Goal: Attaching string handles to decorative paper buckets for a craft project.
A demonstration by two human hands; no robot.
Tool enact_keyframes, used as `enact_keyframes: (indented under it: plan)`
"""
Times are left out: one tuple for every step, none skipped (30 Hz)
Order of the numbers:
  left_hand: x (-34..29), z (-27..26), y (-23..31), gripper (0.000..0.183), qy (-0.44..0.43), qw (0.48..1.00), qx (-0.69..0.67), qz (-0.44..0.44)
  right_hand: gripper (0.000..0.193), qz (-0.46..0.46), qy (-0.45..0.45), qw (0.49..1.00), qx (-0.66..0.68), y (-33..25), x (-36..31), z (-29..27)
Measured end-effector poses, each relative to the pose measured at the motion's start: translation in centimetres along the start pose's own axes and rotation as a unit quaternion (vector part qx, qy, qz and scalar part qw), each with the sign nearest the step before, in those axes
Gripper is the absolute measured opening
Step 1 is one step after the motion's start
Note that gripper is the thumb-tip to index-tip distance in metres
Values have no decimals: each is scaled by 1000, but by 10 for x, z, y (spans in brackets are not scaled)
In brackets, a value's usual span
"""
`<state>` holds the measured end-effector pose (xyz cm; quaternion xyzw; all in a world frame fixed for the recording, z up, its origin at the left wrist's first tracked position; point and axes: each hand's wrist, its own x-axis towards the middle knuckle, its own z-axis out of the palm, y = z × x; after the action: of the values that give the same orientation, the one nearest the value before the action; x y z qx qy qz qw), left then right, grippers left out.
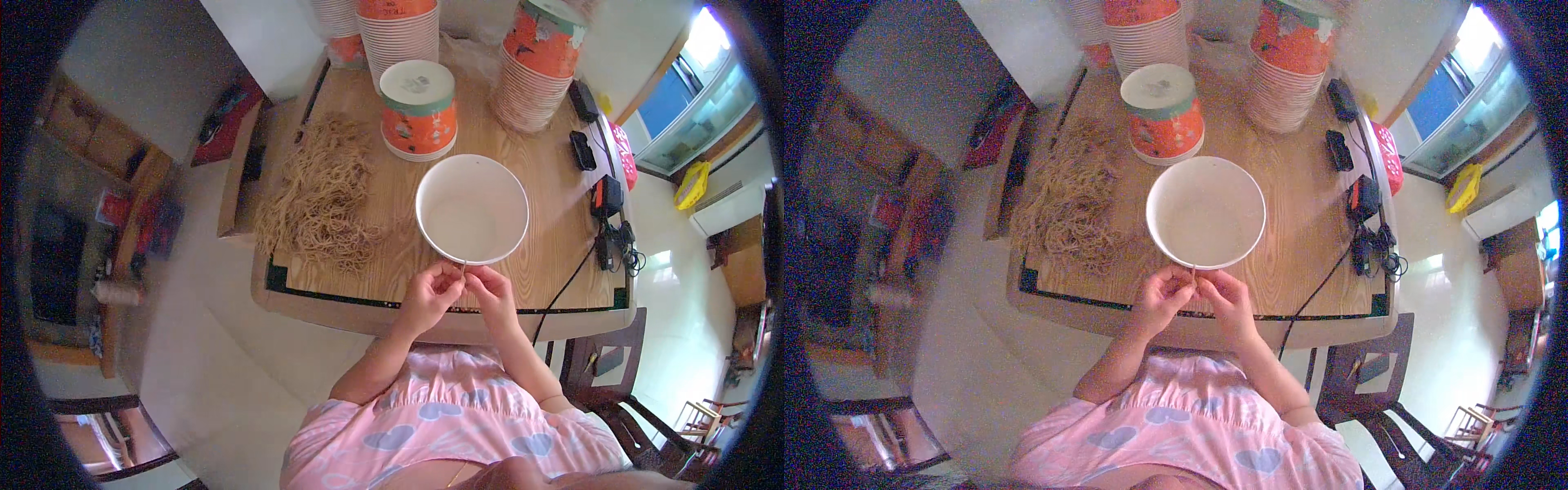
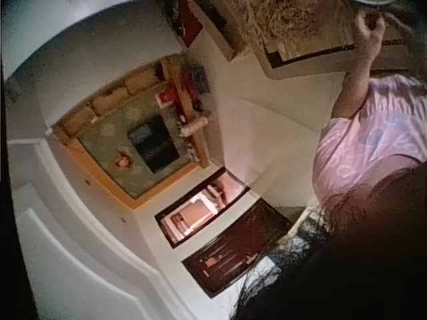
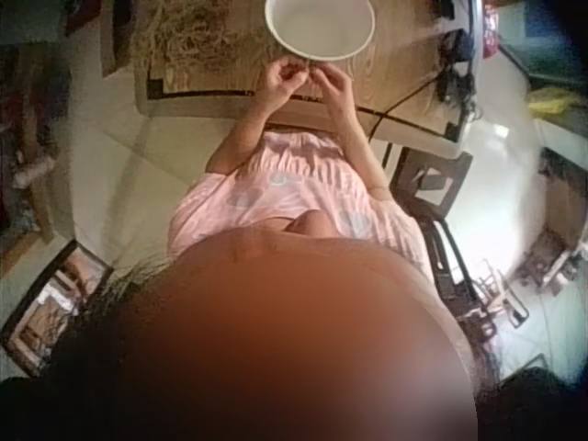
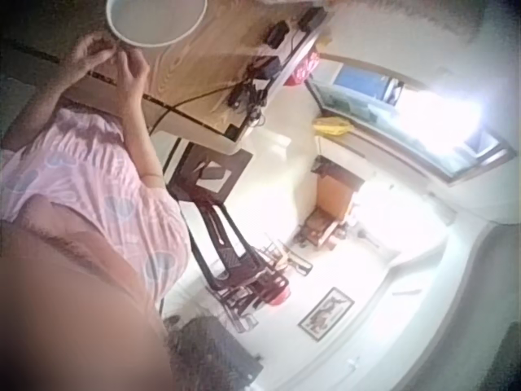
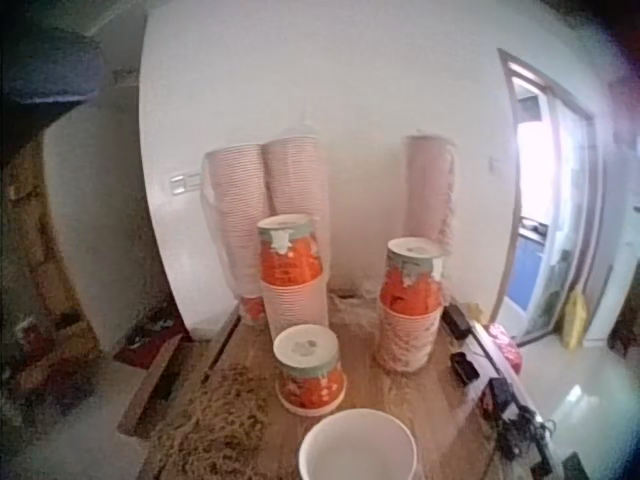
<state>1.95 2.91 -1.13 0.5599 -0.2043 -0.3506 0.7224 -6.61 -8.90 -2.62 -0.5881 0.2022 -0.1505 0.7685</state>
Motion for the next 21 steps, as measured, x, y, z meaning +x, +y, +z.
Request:
enact_keyframes:
  plan:
    - [0,-1,1,11,-3,1000,1,-2,18,38,-26,998,48,3,2,-1]
    - [0,-2,2,11,-15,1000,2,-14,18,38,-23,998,50,4,3,-1]
    - [0,-2,3,12,-27,999,2,-26,18,78,-21,988,131,4,3,-1]
    - [0,-4,2,12,-28,999,3,-27,18,119,-22,970,212,3,3,1]
    - [0,-5,0,11,-29,999,2,-21,18,119,-21,969,214,0,3,3]
    - [0,-6,-1,10,-31,999,0,-15,15,110,-31,967,229,-4,3,5]
    - [0,-7,1,10,-32,999,1,-16,12,101,-40,964,244,-6,4,6]
    - [0,-6,4,8,-26,999,21,-27,12,101,-39,963,245,-5,5,5]
    - [1,-5,6,6,-20,998,42,-37,10,78,-40,970,225,-5,6,4]
    - [1,-4,7,6,-19,998,42,-38,8,56,-42,977,204,-5,6,3]
    - [2,-2,8,8,9,999,25,-21,8,56,-42,976,204,-5,7,3]
    - [3,0,8,10,37,999,8,-3,7,31,-27,988,152,-5,7,3]
    - [4,1,11,10,36,999,8,-5,6,6,-10,995,100,-5,6,2]
    - [6,1,14,11,35,999,31,4,6,7,-8,995,100,-6,6,2]
    - [7,2,16,11,34,998,53,13,6,-4,2,996,84,-7,6,1]
    - [7,2,16,11,34,998,54,13,6,-15,11,998,68,-9,6,2]
    - [7,1,16,10,63,994,90,-4,6,-15,11,997,68,-12,6,4]
    - [8,1,16,9,92,988,126,-20,5,-14,20,999,42,-17,5,7]
    - [9,4,15,9,92,988,126,-21,4,-13,29,999,16,-19,4,8]
    - [10,8,14,8,121,985,116,50,4,-13,29,999,16,-19,5,8]
    - [10,10,13,6,150,976,106,121,4,-27,32,999,10,-19,5,8]
